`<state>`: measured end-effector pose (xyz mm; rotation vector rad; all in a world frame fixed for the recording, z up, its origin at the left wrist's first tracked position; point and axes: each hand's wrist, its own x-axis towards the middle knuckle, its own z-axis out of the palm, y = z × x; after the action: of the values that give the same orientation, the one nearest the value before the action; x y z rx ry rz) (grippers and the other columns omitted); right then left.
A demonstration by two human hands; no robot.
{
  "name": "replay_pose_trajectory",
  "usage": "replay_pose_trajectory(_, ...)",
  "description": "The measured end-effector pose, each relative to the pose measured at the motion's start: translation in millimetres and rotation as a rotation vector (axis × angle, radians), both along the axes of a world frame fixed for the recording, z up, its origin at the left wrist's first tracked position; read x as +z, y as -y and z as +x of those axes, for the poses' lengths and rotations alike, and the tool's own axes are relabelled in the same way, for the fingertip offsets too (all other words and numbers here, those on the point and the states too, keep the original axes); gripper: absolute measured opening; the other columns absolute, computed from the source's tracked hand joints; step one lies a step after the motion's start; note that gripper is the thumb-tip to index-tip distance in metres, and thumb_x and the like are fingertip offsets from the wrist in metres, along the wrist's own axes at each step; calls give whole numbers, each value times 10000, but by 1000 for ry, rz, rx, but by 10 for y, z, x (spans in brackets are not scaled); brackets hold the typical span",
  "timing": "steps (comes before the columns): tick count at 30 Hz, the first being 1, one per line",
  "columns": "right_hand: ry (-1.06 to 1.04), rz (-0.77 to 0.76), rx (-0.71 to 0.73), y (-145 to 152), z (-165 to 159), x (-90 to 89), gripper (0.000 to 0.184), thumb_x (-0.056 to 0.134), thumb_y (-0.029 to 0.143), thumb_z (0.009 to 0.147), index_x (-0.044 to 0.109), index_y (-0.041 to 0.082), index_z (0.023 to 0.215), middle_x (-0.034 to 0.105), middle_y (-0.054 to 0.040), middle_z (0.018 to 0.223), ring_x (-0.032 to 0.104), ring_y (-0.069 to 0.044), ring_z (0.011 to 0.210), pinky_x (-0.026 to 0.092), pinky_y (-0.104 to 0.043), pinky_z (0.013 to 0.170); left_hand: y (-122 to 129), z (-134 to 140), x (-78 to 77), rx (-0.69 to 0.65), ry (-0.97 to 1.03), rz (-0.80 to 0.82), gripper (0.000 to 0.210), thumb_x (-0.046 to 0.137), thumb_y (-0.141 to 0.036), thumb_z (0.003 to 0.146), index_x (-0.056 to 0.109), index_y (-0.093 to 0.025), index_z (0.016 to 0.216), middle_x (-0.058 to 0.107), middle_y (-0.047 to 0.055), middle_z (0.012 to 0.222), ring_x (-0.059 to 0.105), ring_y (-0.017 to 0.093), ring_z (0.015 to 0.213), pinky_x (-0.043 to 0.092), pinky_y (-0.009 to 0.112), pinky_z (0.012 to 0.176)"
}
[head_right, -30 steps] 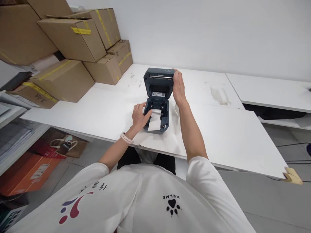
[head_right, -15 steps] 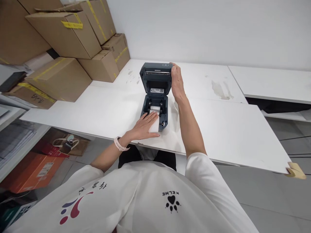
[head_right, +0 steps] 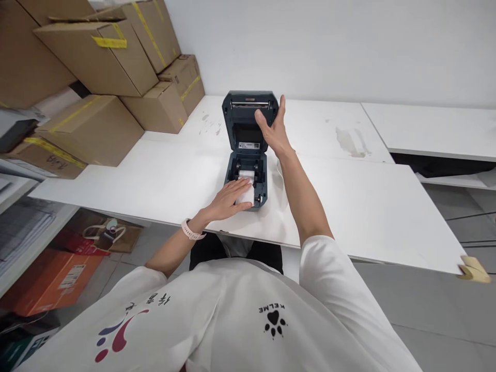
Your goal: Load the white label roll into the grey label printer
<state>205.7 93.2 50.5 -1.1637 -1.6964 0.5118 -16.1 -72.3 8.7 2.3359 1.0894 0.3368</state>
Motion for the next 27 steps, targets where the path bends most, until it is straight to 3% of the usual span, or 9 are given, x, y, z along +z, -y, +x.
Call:
replay_pose_trajectory(3, -51, -30, -37, -254, -11, 6, 1117, 441, 852, 836, -154, 324, 1620, 211, -33, 1699, 244, -229, 1570, 257, -495, 1269, 23, 6, -45, 13, 43, 0, 636, 333, -582, 1001, 394, -267, 1550, 303, 32, 1681, 205, 200, 1588, 113, 415, 1308)
replay_pose_trajectory(6, -35, -44, -24, -290, -41, -91, 1176, 504, 802, 844, -237, 287, 1599, 220, -62, 1697, 295, -225, 1551, 292, -494, 1253, 30, -6, -46, 64, 170, -45, 563, 307, -531, 1019, 476, -288, 1498, 412, 18, 1633, 307, 204, 1554, 207, 424, 1290)
replay_pose_trajectory(9, 18, -87, -64, -11, -74, -323, 1159, 534, 731, 871, -237, 262, 1599, 193, -93, 1705, 302, -239, 1549, 328, -508, 1230, -33, -20, -42, 332, 361, 20, 527, 301, -498, 1026, 532, -267, 1439, 474, 61, 1593, 393, 219, 1504, 321, 410, 1238)
replay_pose_trajectory(11, 71, -146, -118, 288, -95, -525, 1140, 557, 693, 872, -163, 223, 1621, 164, -124, 1710, 259, -273, 1567, 341, -515, 1219, -118, -16, -60, 530, 407, 76, 514, 394, -487, 1005, 495, -259, 1454, 425, 82, 1618, 329, 243, 1532, 317, 423, 1239)
replay_pose_trajectory(13, 106, -217, -154, 582, -121, -711, 1126, 584, 660, 860, -78, 180, 1634, 158, -151, 1709, 220, -305, 1577, 337, -527, 1218, -214, 9, -96, 614, 398, 27, 576, 499, -466, 965, 417, -270, 1501, 375, 82, 1645, 264, 268, 1559, 306, 443, 1243)
replay_pose_trajectory(16, 91, -302, -115, 874, -165, -876, 1026, 581, 594, 879, 33, 176, 1639, 233, -151, 1691, 264, -298, 1563, 318, -531, 1231, -317, 68, -156, 618, 391, -139, 663, 547, -410, 937, 333, -261, 1547, 368, 89, 1650, 310, 286, 1541, 340, 434, 1226)
replay_pose_trajectory(19, 60, -350, -72, 969, -196, -898, 864, 533, 528, 923, 172, 172, 1622, 292, -135, 1675, 315, -263, 1545, 284, -495, 1258, -340, 110, -193, 621, 408, -200, 652, 508, -346, 947, 306, -269, 1562, 376, 72, 1648, 385, 272, 1504, 386, 410, 1198)
replay_pose_trajectory(24, 107, -375, -84, 973, -198, -864, 818, 461, 492, 960, 147, 130, 1622, 274, -139, 1681, 314, -246, 1546, 277, -454, 1266, -323, 103, -226, 545, 421, -109, 627, 435, -246, 964, 295, -297, 1573, 325, 41, 1675, 268, 242, 1566, 333, 433, 1241)
replay_pose_trajectory(27, 84, -357, -66, 966, -187, -891, 827, 456, 548, 957, 155, 157, 1621, 278, -125, 1682, 315, -252, 1545, 268, -465, 1271, -348, 97, -261, 513, 385, 19, 556, 430, -195, 962, 438, -300, 1507, 267, 34, 1699, 129, 260, 1604, 267, 496, 1268)
